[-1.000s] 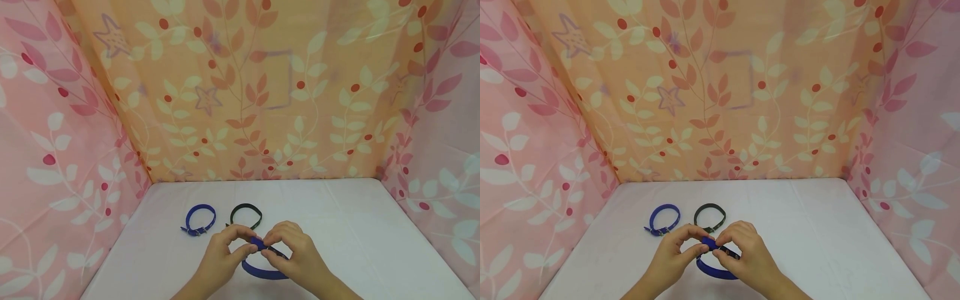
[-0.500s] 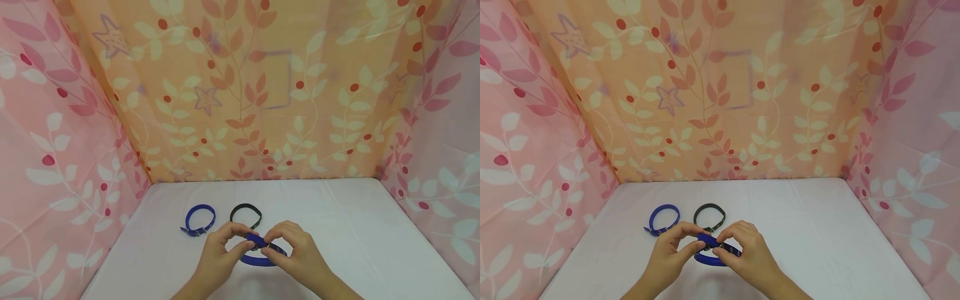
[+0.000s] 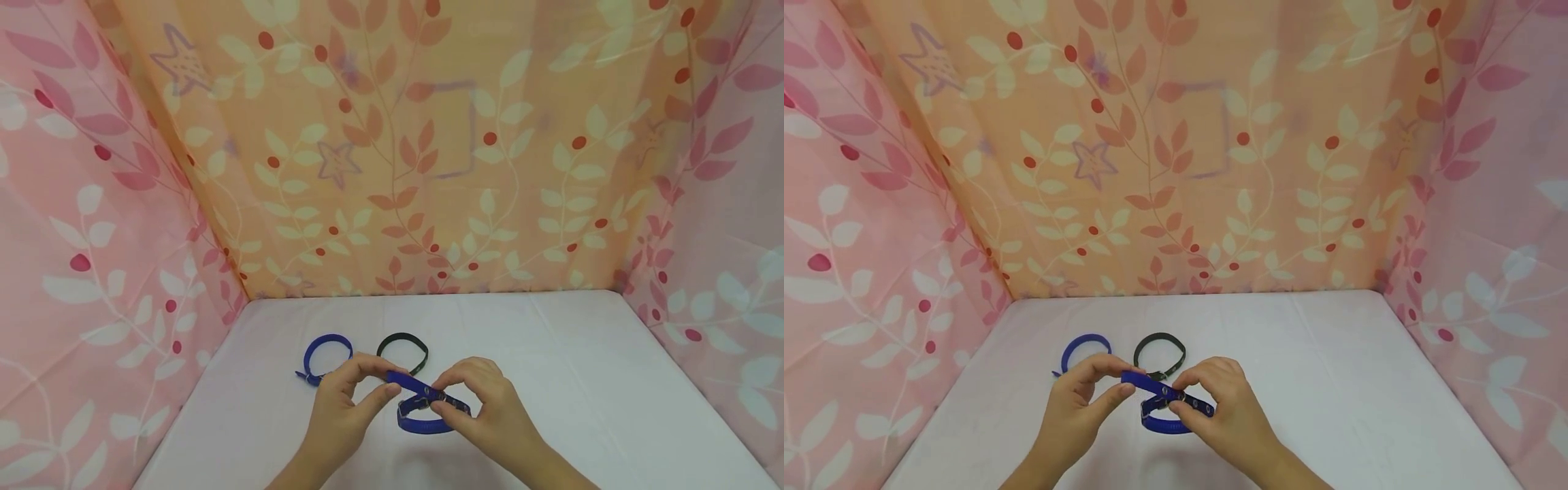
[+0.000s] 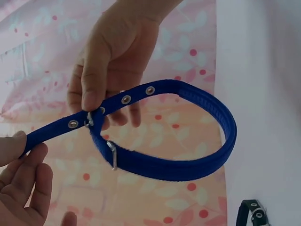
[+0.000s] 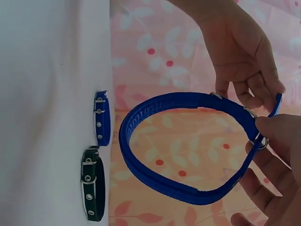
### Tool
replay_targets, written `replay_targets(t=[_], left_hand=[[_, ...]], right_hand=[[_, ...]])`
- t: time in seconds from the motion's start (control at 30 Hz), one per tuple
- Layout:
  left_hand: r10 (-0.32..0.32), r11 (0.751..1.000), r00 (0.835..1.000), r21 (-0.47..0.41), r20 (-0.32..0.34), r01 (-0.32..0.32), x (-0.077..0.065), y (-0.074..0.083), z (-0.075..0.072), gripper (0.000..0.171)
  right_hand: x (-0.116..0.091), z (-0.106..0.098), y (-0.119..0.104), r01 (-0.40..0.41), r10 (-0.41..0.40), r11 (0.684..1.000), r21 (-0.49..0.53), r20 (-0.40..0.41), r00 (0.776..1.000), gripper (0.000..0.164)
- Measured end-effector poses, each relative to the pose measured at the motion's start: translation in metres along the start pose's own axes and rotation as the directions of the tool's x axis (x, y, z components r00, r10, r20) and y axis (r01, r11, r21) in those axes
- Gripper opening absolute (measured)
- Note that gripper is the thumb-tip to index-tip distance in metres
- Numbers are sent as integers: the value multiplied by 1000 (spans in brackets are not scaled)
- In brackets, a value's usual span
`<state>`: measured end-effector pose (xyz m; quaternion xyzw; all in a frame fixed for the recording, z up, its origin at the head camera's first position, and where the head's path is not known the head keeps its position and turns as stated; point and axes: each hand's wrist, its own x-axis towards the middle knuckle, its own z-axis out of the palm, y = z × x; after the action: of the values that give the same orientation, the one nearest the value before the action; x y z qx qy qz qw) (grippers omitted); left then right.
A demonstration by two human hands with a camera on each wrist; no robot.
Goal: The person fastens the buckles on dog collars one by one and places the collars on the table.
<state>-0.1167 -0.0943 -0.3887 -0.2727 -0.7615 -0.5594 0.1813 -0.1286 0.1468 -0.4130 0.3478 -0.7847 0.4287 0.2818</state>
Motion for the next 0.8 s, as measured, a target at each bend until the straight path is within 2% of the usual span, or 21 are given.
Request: replay_targets(t=[0.1,0.17,0.33,0.43,0.53,0.63,0.7,0.8], left_hand=[[-17,1000,999,-22,-29,17,1,2,-3,21],[-22,999,999,-46,-24,21,1,1,-3,22],[-31,997,999,-67,36,33,2,-2,3,21],[-62,996,996,-57,71,66,1,-4,5,22],[-164,986,978,-20,129,168,0,-6,9,35],[-274,961,938,80,214,263,-1,-8,14,42],[-288,955,921,157,263,253,-3,-9,16,41],[-246,958,922,220,298,184,-4,-8,18,34]], right_hand=[[1,-3,0,-38,39,999,-22,38,999,32],[2,-5,0,-47,49,999,-24,63,997,30],[4,-5,0,-33,34,999,-8,98,995,29],[3,-4,-1,-32,33,999,-14,100,994,28],[1,-3,-2,-26,26,1000,-5,66,997,31],[0,-3,-3,-10,10,999,42,11,1000,36],[-1,-3,-3,-16,17,997,78,-9,1000,41],[-1,-3,-4,-34,37,993,117,-18,999,48]])
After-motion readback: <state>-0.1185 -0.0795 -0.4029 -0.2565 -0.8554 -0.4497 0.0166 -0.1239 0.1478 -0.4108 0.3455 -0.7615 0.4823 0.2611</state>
